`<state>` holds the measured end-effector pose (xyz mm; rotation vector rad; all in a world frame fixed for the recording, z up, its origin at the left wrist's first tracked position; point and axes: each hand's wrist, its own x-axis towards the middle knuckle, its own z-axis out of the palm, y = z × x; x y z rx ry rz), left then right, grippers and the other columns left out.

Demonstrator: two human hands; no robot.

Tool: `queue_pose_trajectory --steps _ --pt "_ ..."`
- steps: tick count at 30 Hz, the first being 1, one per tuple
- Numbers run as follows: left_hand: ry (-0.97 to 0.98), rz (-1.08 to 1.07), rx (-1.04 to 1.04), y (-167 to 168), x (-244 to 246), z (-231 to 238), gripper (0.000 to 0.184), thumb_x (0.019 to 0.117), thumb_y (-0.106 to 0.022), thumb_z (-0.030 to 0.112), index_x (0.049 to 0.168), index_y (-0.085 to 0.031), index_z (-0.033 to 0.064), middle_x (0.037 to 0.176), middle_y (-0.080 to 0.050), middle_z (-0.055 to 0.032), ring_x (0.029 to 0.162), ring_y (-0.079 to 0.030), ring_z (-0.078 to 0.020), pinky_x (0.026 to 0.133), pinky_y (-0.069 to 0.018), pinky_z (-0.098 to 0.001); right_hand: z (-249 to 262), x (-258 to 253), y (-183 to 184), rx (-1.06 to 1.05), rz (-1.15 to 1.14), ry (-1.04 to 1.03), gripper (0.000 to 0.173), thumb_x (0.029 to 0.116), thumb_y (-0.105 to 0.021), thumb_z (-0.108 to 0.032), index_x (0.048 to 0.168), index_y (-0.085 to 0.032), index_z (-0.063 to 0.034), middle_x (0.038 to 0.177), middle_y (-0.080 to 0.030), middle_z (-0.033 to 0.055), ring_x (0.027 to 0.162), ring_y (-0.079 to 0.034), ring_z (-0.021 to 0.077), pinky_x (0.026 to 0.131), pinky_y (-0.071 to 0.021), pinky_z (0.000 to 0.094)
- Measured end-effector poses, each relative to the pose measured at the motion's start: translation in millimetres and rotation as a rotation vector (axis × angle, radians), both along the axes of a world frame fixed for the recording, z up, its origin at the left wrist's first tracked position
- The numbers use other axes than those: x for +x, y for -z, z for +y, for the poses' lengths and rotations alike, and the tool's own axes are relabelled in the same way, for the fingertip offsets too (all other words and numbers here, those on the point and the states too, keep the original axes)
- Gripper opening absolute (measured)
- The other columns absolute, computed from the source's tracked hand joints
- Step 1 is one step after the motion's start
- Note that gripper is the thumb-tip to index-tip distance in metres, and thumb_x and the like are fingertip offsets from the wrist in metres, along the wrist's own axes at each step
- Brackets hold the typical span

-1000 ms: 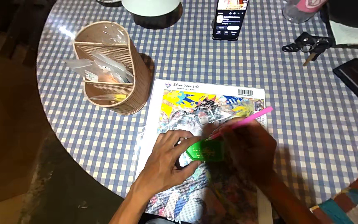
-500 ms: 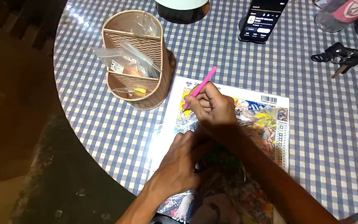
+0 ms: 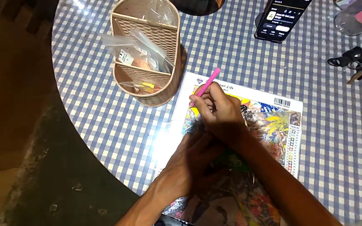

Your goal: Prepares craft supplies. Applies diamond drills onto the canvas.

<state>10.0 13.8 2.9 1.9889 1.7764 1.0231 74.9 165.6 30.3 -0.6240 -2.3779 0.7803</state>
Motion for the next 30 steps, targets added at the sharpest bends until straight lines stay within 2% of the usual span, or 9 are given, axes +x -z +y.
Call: queue_pose_trajectory --steps 4,8,16,17,25,30 --pt "-0.001 0.010 -0.003 -0.6 -0.3 -0.3 0.040 0.0937 -0.067 0.047 0.121 -0.072 0.0186 0.119 -0.069 -0.0043 0.109 -0.061 -0.0176 0.093 -0.0459 -0.0367 -0.6 -0.4 1.6 0.042 0.018 -0.005 0.017 0.1038 -0.062 -0.022 0.103 -0.061 -0.0059 0.073 -0.064 0.0003 0.057 -0.059 0.0058 0.048 -0.0468 0.0218" --pt "-0.002 0.019 -0.003 -0.1 0.0 0.3 0.041 0.0938 -0.067 0.048 0.121 -0.072 0.0188 0.120 -0.069 -0.0046 0.109 -0.061 -0.0180 0.092 -0.0455 -0.0362 -0.8 -0.4 2.4 0.049 0.026 -0.002 0.017 0.1034 -0.062 -0.022 0.102 -0.060 -0.0054 0.070 -0.060 0.0002 0.054 -0.055 0.0061 0.046 -0.0444 0.0219" --pt "-0.002 0.019 -0.009 -0.2 -0.1 0.0 0.040 0.0940 -0.066 0.048 0.120 -0.072 0.0190 0.118 -0.069 -0.0043 0.107 -0.061 -0.0171 0.089 -0.0448 -0.0352 -1.1 -0.4 1.1 0.062 0.008 -0.015 0.017 0.1033 -0.063 -0.022 0.103 -0.061 -0.0056 0.075 -0.065 0.0018 0.059 -0.061 0.0078 0.049 -0.0489 0.0238" --pt "-0.004 0.019 -0.009 -0.2 0.0 -0.1 0.039 0.0939 -0.066 0.048 0.120 -0.072 0.0189 0.118 -0.069 -0.0043 0.107 -0.061 -0.0171 0.089 -0.0448 -0.0352 -1.1 -0.7 1.3 0.069 0.013 -0.022 0.017 0.1031 -0.063 -0.022 0.103 -0.061 -0.0050 0.074 -0.063 0.0021 0.058 -0.060 0.0084 0.048 -0.0473 0.0241" --pt "-0.007 0.011 -0.003 0.7 0.0 -0.4 0.040 0.0938 -0.066 0.049 0.119 -0.073 0.0185 0.119 -0.069 -0.0046 0.109 -0.061 -0.0174 0.091 -0.0445 -0.0353 -0.3 -4.2 2.1 0.200 0.006 -0.070 0.020 0.1049 -0.059 -0.024 0.102 -0.064 -0.0041 0.074 -0.062 0.0044 0.057 -0.059 0.0127 0.048 -0.0452 0.0275" --pt "-0.008 -0.018 -0.022 0.2 0.2 -0.6 0.041 0.0940 -0.067 0.049 0.123 -0.072 0.0203 0.126 -0.069 -0.0030 0.116 -0.061 -0.0169 0.095 -0.0459 -0.0373 0.6 -3.0 -2.3 0.158 -0.017 -0.088 0.020 0.1049 -0.059 -0.023 0.103 -0.063 -0.0041 0.077 -0.062 0.0046 0.060 -0.060 0.0120 0.051 -0.0482 0.0273"
